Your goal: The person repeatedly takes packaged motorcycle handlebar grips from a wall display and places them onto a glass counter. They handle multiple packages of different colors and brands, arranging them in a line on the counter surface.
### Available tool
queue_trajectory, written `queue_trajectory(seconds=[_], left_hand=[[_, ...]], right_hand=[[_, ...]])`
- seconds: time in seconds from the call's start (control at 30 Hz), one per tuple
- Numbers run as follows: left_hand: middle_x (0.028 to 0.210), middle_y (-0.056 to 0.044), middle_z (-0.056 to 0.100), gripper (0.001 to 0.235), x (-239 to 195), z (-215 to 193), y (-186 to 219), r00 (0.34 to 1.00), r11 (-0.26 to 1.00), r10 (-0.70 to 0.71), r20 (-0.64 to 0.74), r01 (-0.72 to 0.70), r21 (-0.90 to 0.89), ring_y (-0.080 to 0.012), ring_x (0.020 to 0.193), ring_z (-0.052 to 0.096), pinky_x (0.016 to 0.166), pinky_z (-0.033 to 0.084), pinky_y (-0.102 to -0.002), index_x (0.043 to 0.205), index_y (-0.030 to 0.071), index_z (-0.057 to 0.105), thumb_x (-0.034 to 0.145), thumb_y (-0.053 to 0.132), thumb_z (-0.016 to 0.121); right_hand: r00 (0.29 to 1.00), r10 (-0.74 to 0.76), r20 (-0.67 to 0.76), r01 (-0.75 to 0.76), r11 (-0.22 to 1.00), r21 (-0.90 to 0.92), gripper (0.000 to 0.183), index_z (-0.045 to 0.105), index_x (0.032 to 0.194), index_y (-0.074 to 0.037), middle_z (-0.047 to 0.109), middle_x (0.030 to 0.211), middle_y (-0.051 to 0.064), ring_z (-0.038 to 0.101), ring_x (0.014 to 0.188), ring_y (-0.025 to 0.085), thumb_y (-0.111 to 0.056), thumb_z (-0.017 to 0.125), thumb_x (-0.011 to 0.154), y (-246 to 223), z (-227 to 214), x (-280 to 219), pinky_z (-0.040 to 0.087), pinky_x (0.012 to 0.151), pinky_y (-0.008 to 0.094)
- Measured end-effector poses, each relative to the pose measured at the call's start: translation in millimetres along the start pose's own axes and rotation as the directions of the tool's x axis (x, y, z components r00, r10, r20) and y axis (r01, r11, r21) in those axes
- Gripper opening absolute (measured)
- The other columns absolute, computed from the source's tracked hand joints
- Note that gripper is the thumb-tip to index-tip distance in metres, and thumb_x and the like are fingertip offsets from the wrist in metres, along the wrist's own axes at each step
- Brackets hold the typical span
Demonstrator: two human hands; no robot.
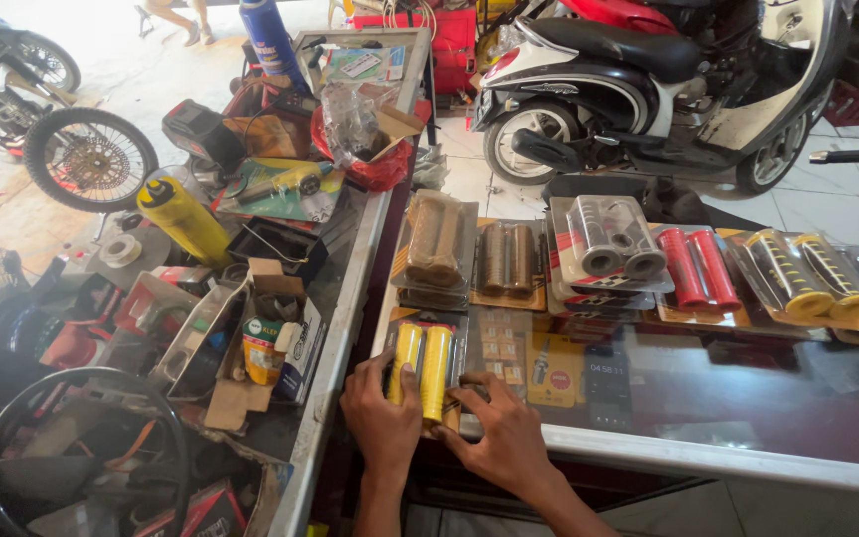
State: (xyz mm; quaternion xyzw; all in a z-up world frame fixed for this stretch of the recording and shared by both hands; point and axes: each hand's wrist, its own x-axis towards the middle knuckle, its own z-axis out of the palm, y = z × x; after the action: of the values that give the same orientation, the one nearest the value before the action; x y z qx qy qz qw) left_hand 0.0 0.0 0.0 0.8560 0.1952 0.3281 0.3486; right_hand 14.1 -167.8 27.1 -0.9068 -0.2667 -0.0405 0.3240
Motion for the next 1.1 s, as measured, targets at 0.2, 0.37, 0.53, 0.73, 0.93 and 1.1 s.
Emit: queue_trajectory(seconds=[0.2, 0.37, 0.53, 0.73, 0.93, 1.1], left_hand=[[0.111, -0.009, 0.073, 0.028, 0.2, 3.9, 1.8, 0.998, 1.0, 0.027, -0.06, -0.026, 0.012, -0.0295, 0.109, 0.066, 0.095, 0.046, -0.046, 0.112, 0.007, 0.072, 0.089, 0.023, 0.068], [0.109, -0.008, 0.074, 0.025, -1.2, 7.3, 1.1, 0.996, 1.0, 0.012, -0.094, -0.011, 0.012, -0.0286, 0.106, 0.067, 0.094, 0.047, -0.045, 0.11, 0.008, 0.072, 0.091, 0.023, 0.065], [0.109, -0.008, 0.074, 0.024, -4.0, 9.6, -1.8, 0.989, 1.0, 0.026, -0.144, -0.027, -0.005, -0.0286, 0.105, 0.068, 0.093, 0.048, -0.044, 0.11, 0.008, 0.072, 0.093, 0.023, 0.063], [0.107, -0.009, 0.073, 0.024, -10.1, 10.9, -8.5, 0.983, 0.998, 0.055, -0.176, -0.059, -0.015, -0.0306, 0.103, 0.067, 0.092, 0.049, -0.045, 0.11, 0.006, 0.072, 0.095, 0.023, 0.063], [0.109, -0.014, 0.07, 0.027, -16.4, 17.6, -23.8, 0.976, 0.992, 0.064, -0.209, -0.084, -0.09, -0.0355, 0.104, 0.065, 0.094, 0.051, -0.047, 0.113, 0.004, 0.07, 0.097, 0.025, 0.065], [0.116, -0.019, 0.068, 0.031, -22.4, 20.3, -24.1, 0.976, 0.996, 0.041, -0.215, -0.058, -0.07, -0.0391, 0.11, 0.064, 0.099, 0.051, -0.049, 0.12, 0.003, 0.069, 0.103, 0.029, 0.066]], right_hand=[[0.999, 0.009, -0.04, -0.009, 1.0, 0.009, 0.051, 0.072, 0.115, -0.011, 0.065, 0.123, 0.01, 0.069, 0.107, 0.032, -0.039, 0.087, 0.074, -0.8, 1.2, -0.2, 0.058, 0.08, 0.045], [0.999, 0.018, -0.048, -0.017, 1.0, 0.011, 0.052, 0.072, 0.114, -0.01, 0.066, 0.122, 0.01, 0.07, 0.107, 0.031, -0.039, 0.087, 0.074, -1.4, 1.9, 0.9, 0.058, 0.081, 0.045], [0.998, 0.025, -0.051, -0.024, 1.0, 0.011, 0.055, 0.072, 0.115, -0.009, 0.066, 0.123, 0.011, 0.071, 0.105, 0.032, -0.041, 0.087, 0.074, -0.7, 3.6, 0.7, 0.058, 0.081, 0.045], [0.997, 0.021, -0.068, -0.021, 1.0, -0.006, 0.059, 0.07, 0.119, -0.01, 0.065, 0.125, 0.014, 0.071, 0.105, 0.034, -0.041, 0.088, 0.073, -2.7, 3.3, 1.4, 0.059, 0.081, 0.045], [0.987, -0.023, -0.161, 0.036, 0.996, 0.08, 0.06, 0.069, 0.124, -0.009, 0.066, 0.126, 0.017, 0.07, 0.108, 0.038, -0.037, 0.088, 0.074, -2.4, -0.4, -5.8, 0.058, 0.087, 0.046], [0.979, -0.069, -0.193, 0.104, 0.979, 0.177, 0.056, 0.067, 0.128, -0.008, 0.065, 0.129, 0.017, 0.068, 0.113, 0.037, -0.035, 0.084, 0.081, 5.3, -5.8, -22.3, 0.057, 0.092, 0.045]])
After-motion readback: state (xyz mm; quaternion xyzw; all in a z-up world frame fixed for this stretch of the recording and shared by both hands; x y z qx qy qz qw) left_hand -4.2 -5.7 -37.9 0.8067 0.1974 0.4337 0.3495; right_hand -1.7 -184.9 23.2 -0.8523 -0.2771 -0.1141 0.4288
